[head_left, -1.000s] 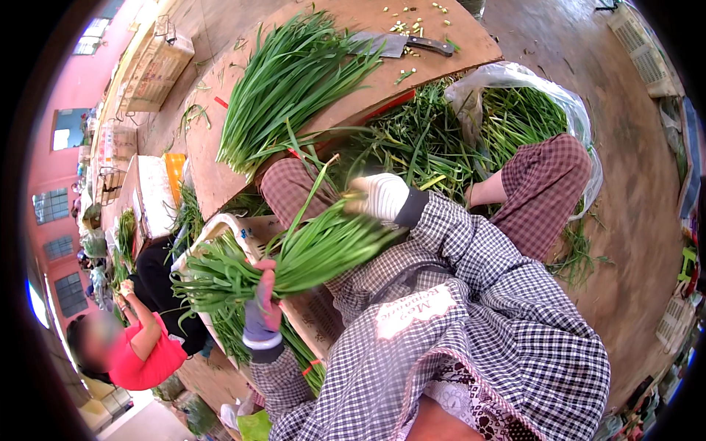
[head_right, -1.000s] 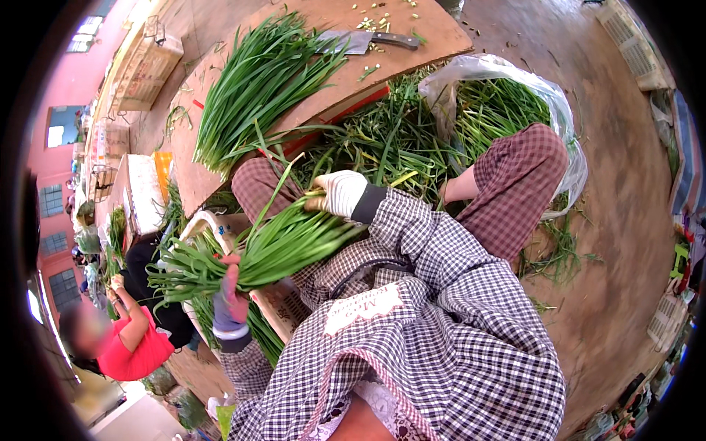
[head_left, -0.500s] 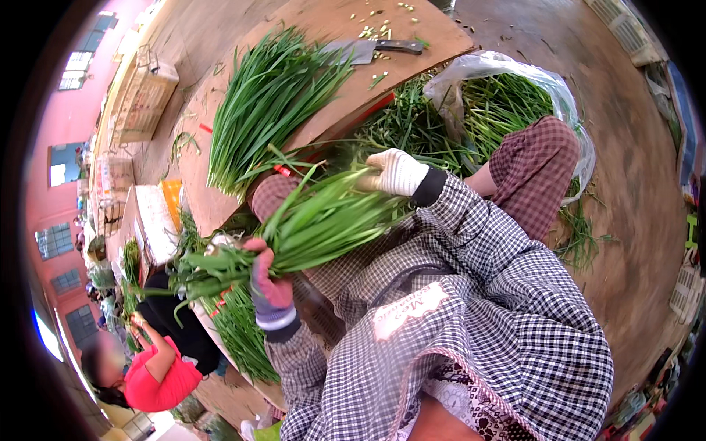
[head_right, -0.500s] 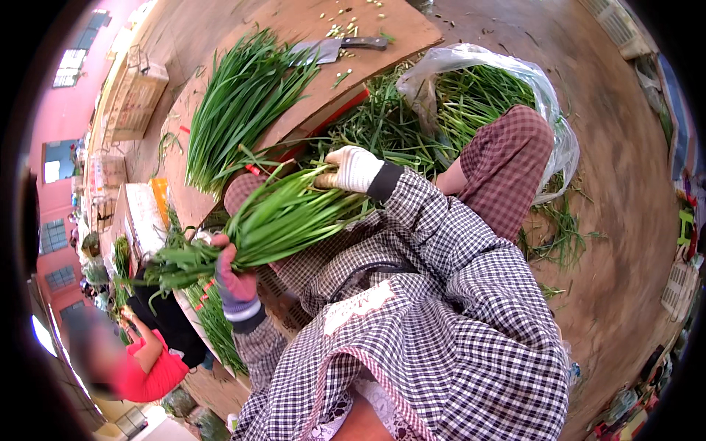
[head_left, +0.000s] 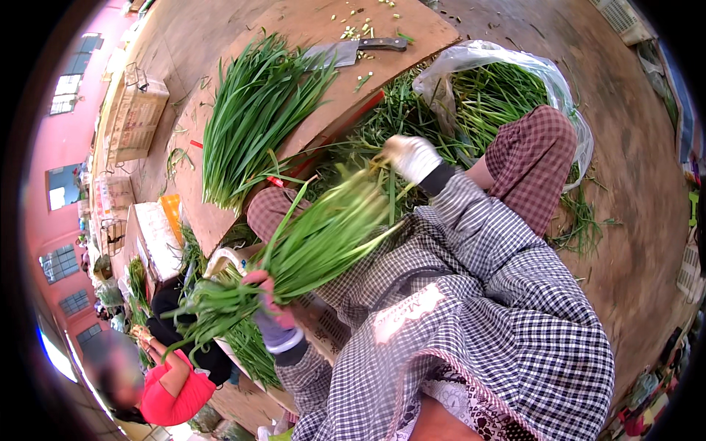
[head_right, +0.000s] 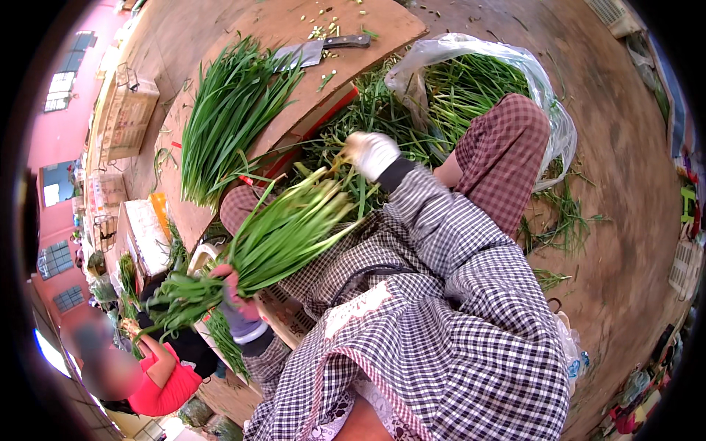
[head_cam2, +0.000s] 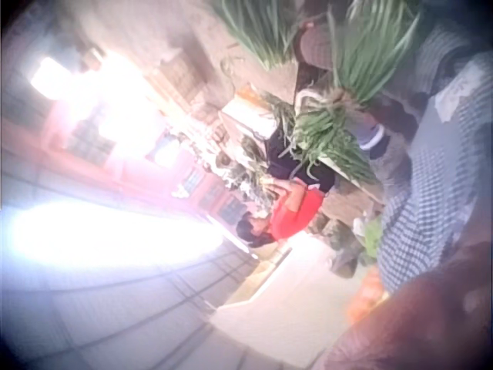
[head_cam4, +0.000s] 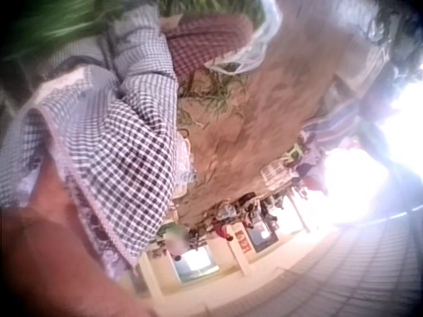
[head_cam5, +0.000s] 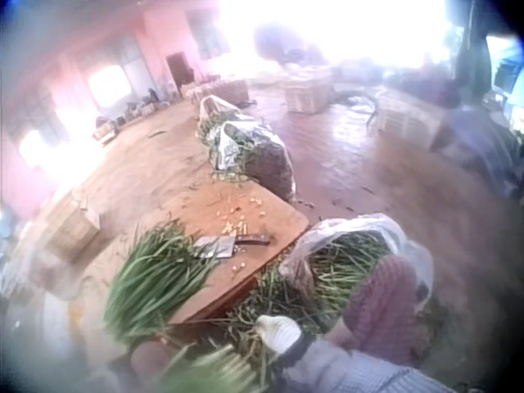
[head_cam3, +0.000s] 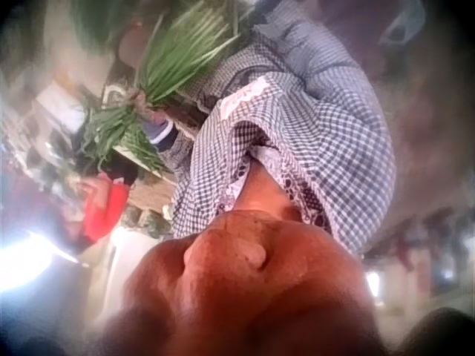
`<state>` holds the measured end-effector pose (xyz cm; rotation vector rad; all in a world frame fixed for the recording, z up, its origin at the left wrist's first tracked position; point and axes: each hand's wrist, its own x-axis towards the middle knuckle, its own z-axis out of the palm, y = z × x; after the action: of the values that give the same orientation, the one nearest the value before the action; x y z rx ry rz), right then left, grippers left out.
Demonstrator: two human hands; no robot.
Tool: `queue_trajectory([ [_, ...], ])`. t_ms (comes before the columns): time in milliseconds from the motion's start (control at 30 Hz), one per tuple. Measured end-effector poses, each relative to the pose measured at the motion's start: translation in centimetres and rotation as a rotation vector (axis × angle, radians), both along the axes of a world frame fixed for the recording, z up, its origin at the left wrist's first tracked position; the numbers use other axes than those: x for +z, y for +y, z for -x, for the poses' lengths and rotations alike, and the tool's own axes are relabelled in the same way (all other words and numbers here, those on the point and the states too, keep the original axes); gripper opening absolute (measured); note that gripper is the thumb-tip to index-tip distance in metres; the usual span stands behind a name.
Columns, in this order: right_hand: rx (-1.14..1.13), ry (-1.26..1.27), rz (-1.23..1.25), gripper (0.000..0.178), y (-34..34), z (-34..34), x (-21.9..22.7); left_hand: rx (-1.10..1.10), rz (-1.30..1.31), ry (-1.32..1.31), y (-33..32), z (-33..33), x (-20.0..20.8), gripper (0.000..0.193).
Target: The person sorts bunches of green onions by hand, removing outer leaves and debris, and places them into a large plastic bag.
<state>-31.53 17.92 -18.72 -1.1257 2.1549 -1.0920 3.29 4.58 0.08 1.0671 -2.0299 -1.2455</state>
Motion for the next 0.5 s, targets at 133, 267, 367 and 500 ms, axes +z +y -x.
queue_trajectory([
  [133, -0.105, 0.042, -0.221, 0.031, 3.8, 4.3, 3.2, 0.189, -0.391, 0.398, -1.9, -3.9, -0.5, 0.019],
  [267, 0.037, 0.007, -0.258, 0.065, 2.7, 2.4, 5.2, 0.05, -0.55, 0.612, -3.4, -7.7, -2.6, 0.028],
  [367, 0.212, -0.195, -0.166, 0.077, -0.6, -1.0, 8.7, 0.075, -0.515, 0.509, -3.3, -7.4, -3.7, 0.032],
  [500, 0.328, -0.356, -0.016, 0.057, -5.5, -6.3, 10.1, 0.172, -0.653, 0.671, -2.5, -5.1, -4.0, 0.026],
])
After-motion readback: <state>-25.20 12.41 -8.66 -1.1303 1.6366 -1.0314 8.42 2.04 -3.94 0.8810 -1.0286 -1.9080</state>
